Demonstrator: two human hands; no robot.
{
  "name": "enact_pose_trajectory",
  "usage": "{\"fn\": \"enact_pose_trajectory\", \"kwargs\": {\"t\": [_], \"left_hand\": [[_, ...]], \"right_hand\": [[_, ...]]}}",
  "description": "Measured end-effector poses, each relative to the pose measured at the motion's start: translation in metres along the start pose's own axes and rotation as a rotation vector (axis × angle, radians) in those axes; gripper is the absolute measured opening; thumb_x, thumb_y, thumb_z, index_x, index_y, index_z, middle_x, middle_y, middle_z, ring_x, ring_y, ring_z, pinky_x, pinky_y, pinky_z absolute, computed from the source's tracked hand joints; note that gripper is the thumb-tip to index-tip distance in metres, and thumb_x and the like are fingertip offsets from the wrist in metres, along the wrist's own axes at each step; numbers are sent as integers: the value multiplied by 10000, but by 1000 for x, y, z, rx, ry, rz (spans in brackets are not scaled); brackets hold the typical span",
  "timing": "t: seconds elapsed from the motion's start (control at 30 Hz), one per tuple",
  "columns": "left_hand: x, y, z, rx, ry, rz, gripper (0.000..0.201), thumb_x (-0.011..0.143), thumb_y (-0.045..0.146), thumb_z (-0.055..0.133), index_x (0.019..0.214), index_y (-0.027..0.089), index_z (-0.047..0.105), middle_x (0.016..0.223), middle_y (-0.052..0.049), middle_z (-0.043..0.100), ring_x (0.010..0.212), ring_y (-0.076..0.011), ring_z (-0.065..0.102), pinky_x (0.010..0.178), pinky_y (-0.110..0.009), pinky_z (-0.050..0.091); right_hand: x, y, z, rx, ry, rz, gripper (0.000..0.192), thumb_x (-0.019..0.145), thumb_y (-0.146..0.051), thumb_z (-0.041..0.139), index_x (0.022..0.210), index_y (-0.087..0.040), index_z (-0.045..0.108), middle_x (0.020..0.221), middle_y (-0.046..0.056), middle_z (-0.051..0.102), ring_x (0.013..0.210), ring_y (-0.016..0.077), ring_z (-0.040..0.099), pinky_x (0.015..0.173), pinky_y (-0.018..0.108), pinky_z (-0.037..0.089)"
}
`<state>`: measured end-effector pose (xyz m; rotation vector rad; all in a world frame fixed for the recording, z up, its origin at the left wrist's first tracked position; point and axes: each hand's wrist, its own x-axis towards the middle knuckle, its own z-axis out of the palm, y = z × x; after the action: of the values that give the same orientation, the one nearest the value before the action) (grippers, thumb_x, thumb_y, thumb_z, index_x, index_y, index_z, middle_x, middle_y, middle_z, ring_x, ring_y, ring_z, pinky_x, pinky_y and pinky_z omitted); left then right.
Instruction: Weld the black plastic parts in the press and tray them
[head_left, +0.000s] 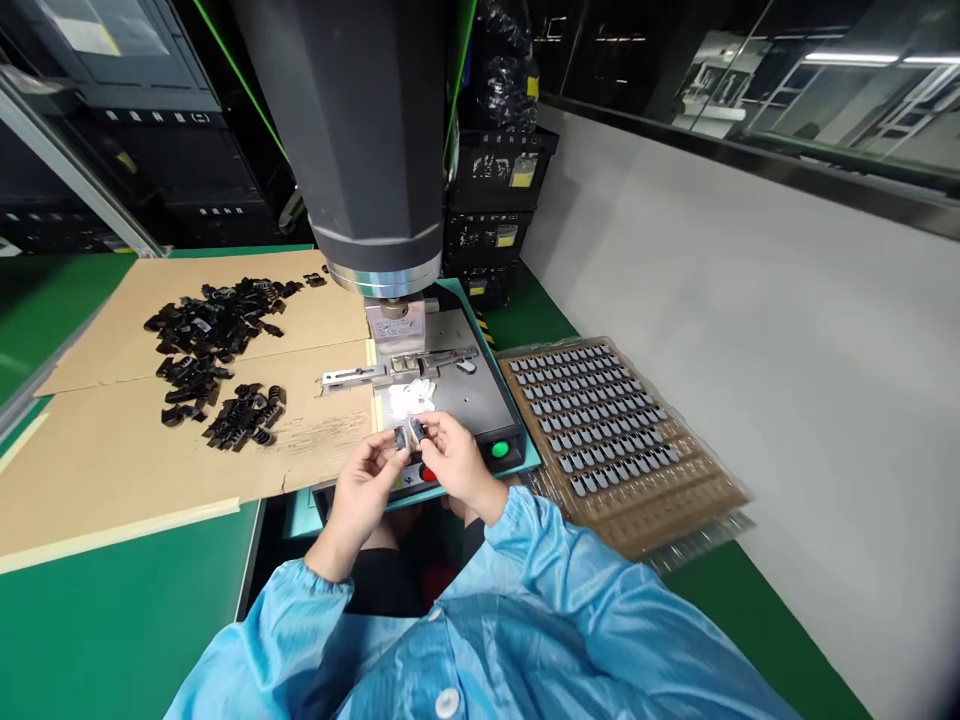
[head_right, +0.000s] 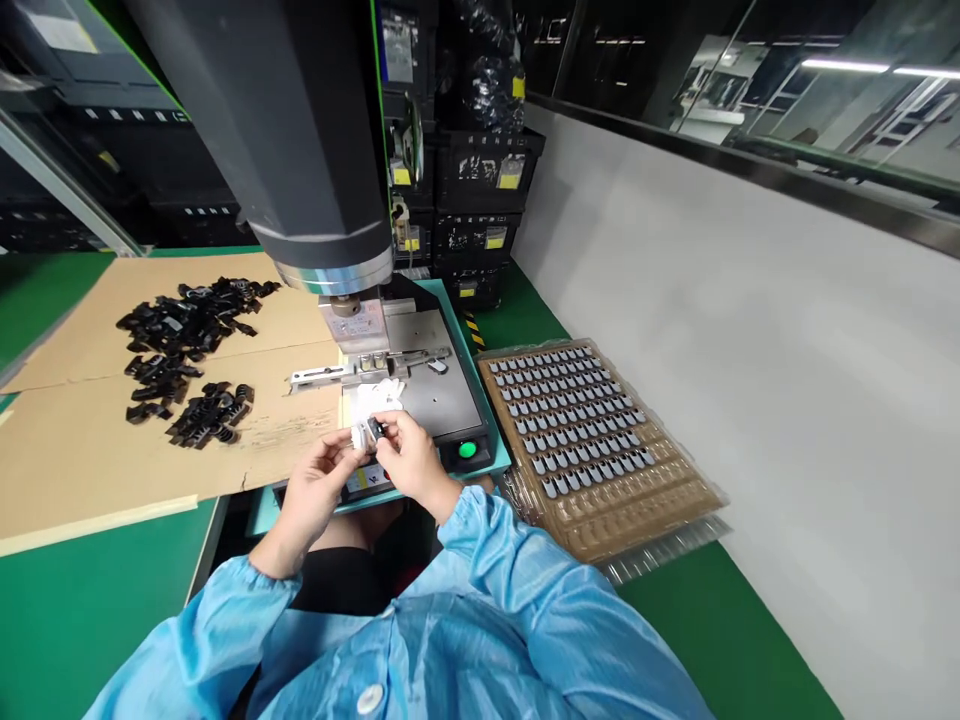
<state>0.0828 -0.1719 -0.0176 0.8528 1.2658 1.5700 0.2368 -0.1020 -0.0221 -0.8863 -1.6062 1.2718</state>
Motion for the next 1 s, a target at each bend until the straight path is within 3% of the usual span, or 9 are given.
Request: {"fn": "enact_pose_trajectory", "kwargs": {"t": [0.3,0.57,1.0], "left_hand": [[-20,2,7,-22,-35,16,522,755,481,960,1151,219,744,1058,-76,786,960,-214,746,913,-359,636],[-23,1,6,-28,-46,4,524,763,506,953,1149,222,740,1079,-86,786,981,-229,756,971,-411,631],[-25,1,4,-21,-51,1,474,776,467,958,1106,205,740,938,-50,755,862,-171,715,847,-300,614]], "right_hand": [[-26,-8,-2,-46,-5,-22,421,918,-164,613,1327,-254,655,1195,63,771,1043,208,758,955,372,636],[-34,-15,-1,-16,4,-19,383,932,-205,650,1311,-253,662,1213,74,770,1036,209,759,940,373,645],[-38,-12,2,57,23,-2,351,948,-296,730,1282,-257,632,1251,86,756,1093,224,750,1012,409,623]]}}
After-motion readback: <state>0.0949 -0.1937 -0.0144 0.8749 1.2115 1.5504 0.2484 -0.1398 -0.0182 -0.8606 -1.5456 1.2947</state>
